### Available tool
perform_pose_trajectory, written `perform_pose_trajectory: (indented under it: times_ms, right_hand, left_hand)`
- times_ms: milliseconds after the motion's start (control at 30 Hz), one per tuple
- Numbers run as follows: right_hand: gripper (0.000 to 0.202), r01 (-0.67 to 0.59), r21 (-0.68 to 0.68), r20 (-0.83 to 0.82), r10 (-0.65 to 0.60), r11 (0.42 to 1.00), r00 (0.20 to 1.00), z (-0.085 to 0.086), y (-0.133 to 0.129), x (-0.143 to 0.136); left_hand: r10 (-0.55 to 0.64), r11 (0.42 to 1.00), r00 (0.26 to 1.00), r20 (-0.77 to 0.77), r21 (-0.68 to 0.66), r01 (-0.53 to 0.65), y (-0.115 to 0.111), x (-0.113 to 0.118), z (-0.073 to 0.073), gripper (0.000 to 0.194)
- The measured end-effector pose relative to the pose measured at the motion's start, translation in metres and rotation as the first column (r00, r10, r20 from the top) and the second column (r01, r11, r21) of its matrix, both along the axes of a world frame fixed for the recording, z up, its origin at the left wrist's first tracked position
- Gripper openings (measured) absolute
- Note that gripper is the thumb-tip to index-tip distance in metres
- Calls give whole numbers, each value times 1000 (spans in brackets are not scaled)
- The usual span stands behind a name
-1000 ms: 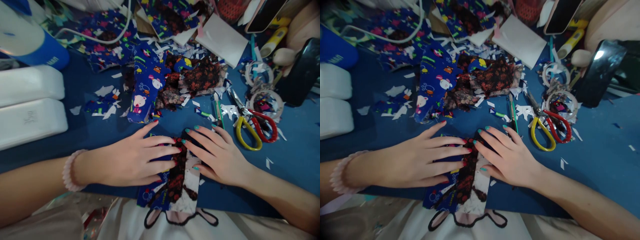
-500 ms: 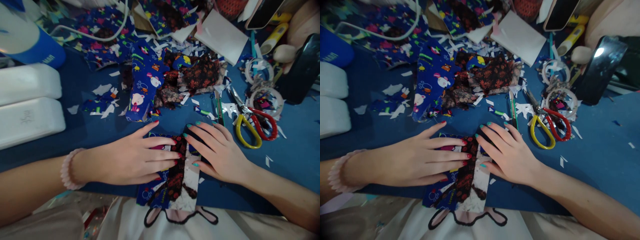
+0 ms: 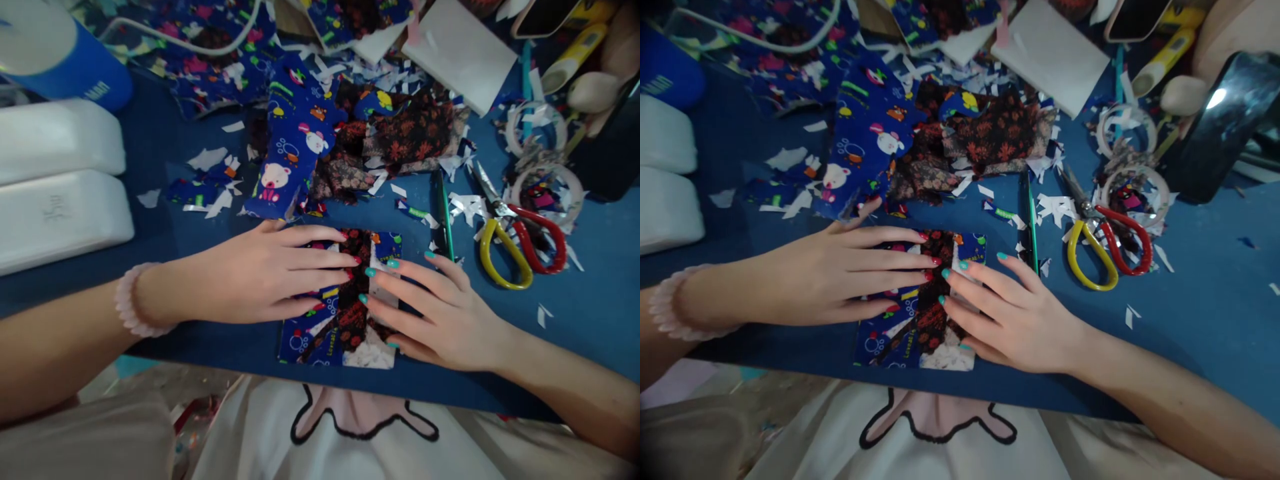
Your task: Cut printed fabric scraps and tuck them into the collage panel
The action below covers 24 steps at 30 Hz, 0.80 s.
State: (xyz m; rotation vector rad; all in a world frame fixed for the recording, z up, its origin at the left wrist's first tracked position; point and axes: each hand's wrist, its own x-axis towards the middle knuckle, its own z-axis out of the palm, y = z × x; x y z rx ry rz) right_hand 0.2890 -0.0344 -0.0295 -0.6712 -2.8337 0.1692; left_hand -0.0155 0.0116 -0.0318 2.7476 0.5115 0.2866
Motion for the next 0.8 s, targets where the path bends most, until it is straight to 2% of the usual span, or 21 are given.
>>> perform_pose_trajectory:
  times_ms: [200,333,467,633,800]
  right_hand:
    - [37,-34,24,-11,35,999,999,1,1,-4]
    - [35,-43,34,-39,44,999,998,2,1,-4]
    - [36,-126,45,-78,129,991,989,4,-1,-2]
    - [37,-170,72,-110,178,983,978,4,-3,2]
    - [35,-202,145,-131,221,969,967,3,-2,4]
  left_hand:
    - [-22,998,997,70,57,18,-1,1,1,31]
    - [-116,992,990,80,59,111,-3,-1,4,31]
    - [-187,982,980,72,52,184,-5,-2,7,32]
    - [-174,984,974,147,55,168,-5,1,6,38]
    - [-187,982,970,157,65,179,-4,2,5,38]
